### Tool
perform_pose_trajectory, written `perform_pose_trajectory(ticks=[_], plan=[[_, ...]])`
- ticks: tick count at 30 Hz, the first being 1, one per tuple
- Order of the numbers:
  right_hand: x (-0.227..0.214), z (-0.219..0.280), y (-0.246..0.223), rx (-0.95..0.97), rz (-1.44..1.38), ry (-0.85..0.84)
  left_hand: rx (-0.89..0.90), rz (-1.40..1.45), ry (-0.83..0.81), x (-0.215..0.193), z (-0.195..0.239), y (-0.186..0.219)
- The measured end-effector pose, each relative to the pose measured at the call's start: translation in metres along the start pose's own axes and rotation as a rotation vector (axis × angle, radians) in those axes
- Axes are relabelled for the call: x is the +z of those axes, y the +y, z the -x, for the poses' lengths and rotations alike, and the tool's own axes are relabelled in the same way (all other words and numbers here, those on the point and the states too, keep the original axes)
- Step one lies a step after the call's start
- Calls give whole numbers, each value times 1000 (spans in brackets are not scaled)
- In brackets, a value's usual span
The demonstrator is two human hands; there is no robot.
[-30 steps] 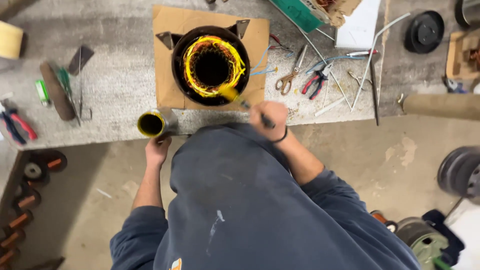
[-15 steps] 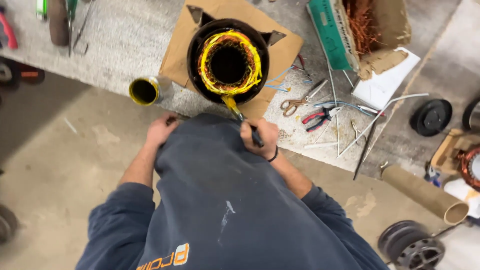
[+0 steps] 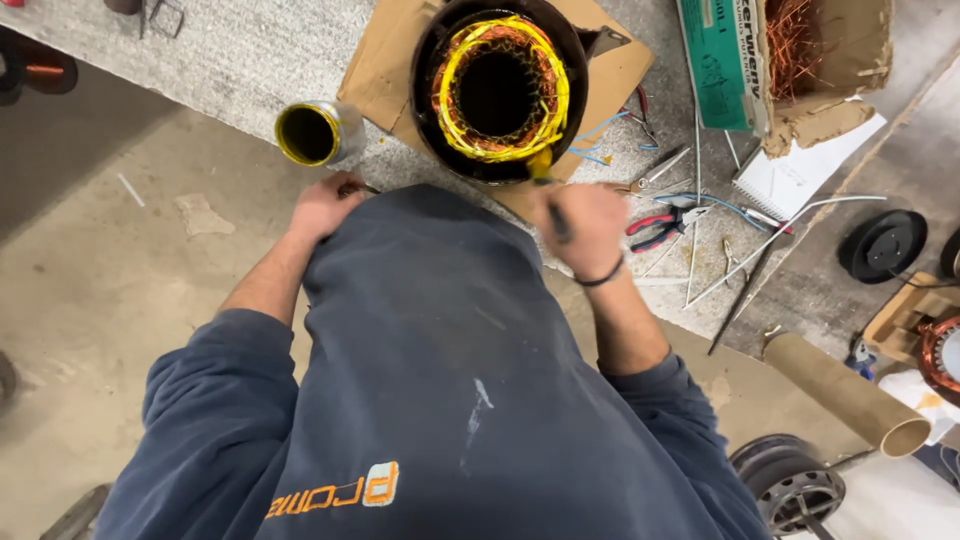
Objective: Applying a yellow insulating varnish to the copper windings of an electric motor stator using a paintbrush.
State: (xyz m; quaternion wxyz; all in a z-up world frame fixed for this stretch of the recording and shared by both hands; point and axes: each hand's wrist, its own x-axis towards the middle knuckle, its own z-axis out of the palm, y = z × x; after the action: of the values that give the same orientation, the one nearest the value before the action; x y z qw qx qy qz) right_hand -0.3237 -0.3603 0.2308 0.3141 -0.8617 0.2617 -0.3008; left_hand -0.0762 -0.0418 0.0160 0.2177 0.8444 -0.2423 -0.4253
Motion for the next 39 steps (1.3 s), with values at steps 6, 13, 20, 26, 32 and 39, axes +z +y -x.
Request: perform_pose_trajectory(ticks=[6,13,20,26,32,39], plan=[[67,-22,-66,-403,-65,-275,23,89,-17,-5,-10,-6],[65,-15,-79,-129,100,-135,24,120,20,-13,-3,-45],[85,-24,-101,15,78,-168,-33,300,72,-13,-3,-115],[139,-101,-82,-122,177,138,-54,251,39,-40,-20,-132],[114,-150,-100,472,-73,-75,-40,322,95,-41,-52,-171],[120,-164,-26,80,411,17,-74,250,12,-55,-57,-198]])
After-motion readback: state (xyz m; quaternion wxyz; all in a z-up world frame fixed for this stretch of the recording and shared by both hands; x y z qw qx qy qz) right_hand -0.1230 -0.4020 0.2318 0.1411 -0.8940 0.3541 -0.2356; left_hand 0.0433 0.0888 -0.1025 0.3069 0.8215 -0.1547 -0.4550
